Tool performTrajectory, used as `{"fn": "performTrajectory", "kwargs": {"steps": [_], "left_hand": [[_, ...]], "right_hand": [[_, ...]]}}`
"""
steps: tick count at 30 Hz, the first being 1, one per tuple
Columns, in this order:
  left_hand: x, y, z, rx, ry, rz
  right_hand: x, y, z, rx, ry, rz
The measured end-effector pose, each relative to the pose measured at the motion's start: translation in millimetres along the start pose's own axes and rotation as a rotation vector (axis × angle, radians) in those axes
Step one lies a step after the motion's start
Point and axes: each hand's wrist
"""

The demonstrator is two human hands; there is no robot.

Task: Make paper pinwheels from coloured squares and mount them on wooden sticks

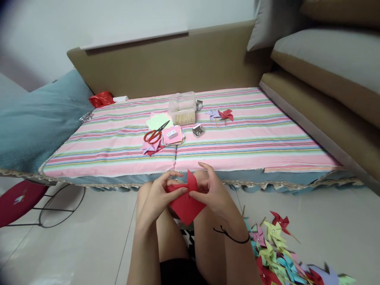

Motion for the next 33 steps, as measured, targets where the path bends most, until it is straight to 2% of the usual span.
{"fn": "performTrajectory", "kwargs": {"steps": [7, 14, 17, 21, 22, 24, 26, 28, 33], "left_hand": [[0.3, -0.1, -1.2, -0.051, 0.013, 0.015], [-0.9, -1.3, -0.6, -0.052, 0.02, 0.011], [-2.0, -0.4, -2.0, -0.144, -0.056, 0.022], [0.6, 3.3, -4.3, -0.328, -0.294, 0.085], [1.0, 3.9, -3.3, -0.343, -0.349, 0.084], [1.1, 4.2, 1.8, -0.295, -0.421, 0.066], [1.0, 4.0, 10.1, -0.209, -0.447, 0.054], [2.4, 4.5, 19.0, -0.18, -0.421, 0.057], [12.8, 9.6, 28.9, -0.311, -0.311, 0.097]], "right_hand": [[-4.3, 2.7, -0.4, -0.021, -0.037, -0.024], [-6.8, 4.3, 1.0, -0.029, -0.056, -0.028], [-4.4, 5.0, 3.5, -0.096, 0.019, -0.023], [-2.6, 8.8, 4.5, -0.3, 0.179, -0.071], [-2.6, 9.8, 4.7, -0.343, 0.21, -0.085], [-2.6, 11.1, 5.9, -0.399, 0.252, -0.109], [-2.4, 11.2, 8.4, -0.416, 0.259, -0.123], [-1.7, 10.3, 11.9, -0.406, 0.237, -0.129], [-1.0, 8.9, 18.8, -0.368, 0.18, -0.114]]}}
Point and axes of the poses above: each hand's wrist, its own y-axis towards the middle knuckle, its own z-axis out of the palm, x = y × z, and after that the axes turned 5 degrees about z, right-handed
